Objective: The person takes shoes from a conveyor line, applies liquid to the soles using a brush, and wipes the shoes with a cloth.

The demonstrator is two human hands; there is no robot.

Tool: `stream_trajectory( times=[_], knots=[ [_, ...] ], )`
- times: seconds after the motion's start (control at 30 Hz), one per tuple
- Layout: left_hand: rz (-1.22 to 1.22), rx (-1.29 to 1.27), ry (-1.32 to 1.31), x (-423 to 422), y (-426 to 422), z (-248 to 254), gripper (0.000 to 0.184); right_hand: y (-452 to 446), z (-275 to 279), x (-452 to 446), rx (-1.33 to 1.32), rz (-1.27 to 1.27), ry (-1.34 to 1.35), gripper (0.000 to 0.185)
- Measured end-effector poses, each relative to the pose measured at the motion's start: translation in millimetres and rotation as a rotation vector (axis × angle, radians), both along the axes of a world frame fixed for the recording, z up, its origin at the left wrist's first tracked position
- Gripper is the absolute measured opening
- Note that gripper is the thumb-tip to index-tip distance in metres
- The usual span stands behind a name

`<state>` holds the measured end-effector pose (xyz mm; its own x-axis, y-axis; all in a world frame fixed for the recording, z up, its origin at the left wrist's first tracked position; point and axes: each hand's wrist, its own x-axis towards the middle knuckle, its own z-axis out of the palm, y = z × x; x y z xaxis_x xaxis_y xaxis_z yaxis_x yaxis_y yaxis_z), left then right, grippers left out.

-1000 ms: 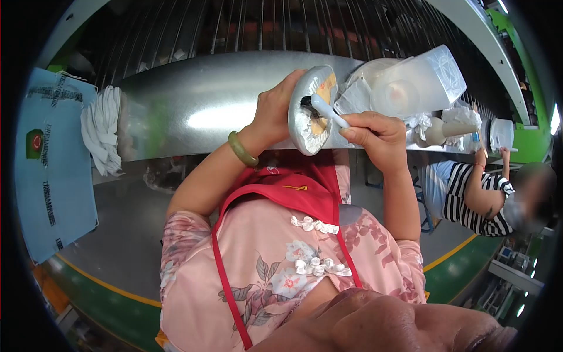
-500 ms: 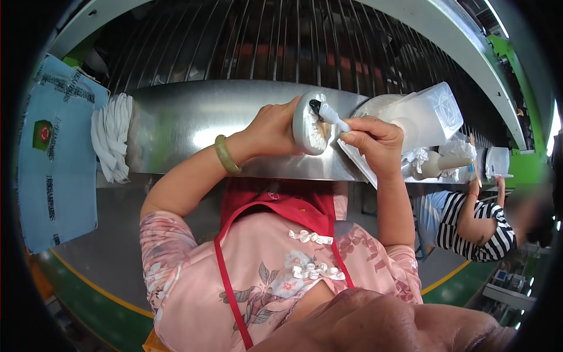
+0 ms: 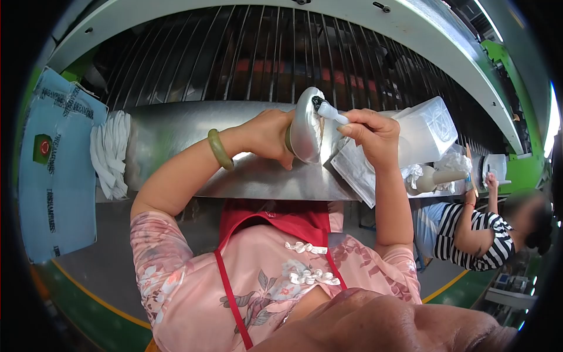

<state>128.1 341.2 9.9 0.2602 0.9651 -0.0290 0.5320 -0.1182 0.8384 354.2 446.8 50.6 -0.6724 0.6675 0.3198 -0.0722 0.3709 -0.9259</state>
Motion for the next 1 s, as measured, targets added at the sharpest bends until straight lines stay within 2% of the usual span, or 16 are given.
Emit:
stream_trajectory(
  times=[0.13,0.2,0.23,0.33,0.4,0.53,0.63,0.87,1.0],
  knots=[
    [0.002,-0.069,0.011,1,7,4,0.088,19,-3,-5,0.025,-0.011,0.030,0.022],
    [0.067,-0.028,-0.391,3,6,-7,0.096,28,-5,-7,-0.010,-0.036,0.016,0.022],
    [0.062,-0.027,-0.383,6,5,-10,0.096,31,-4,-10,-0.009,-0.040,0.025,0.022],
    [0.195,0.025,-0.660,17,4,-20,0.105,32,0,-16,-0.119,-0.054,0.015,0.022],
    [0.194,0.054,-0.686,19,3,-24,0.105,33,2,-15,-0.218,-0.043,-0.022,0.021],
    [0.174,0.020,-0.808,18,-3,-21,0.102,28,4,-7,-0.202,-0.123,-0.077,0.021],
    [0.132,0.035,-0.766,15,-4,-27,0.099,25,4,0,-0.201,-0.133,-0.047,0.022],
    [0.071,-0.064,-0.823,16,-9,-31,0.099,29,0,10,-0.106,-0.142,-0.083,0.021],
    [0.063,-0.171,-0.945,19,-12,-38,0.096,33,0,16,-0.014,-0.172,-0.177,0.020]
  ],
)
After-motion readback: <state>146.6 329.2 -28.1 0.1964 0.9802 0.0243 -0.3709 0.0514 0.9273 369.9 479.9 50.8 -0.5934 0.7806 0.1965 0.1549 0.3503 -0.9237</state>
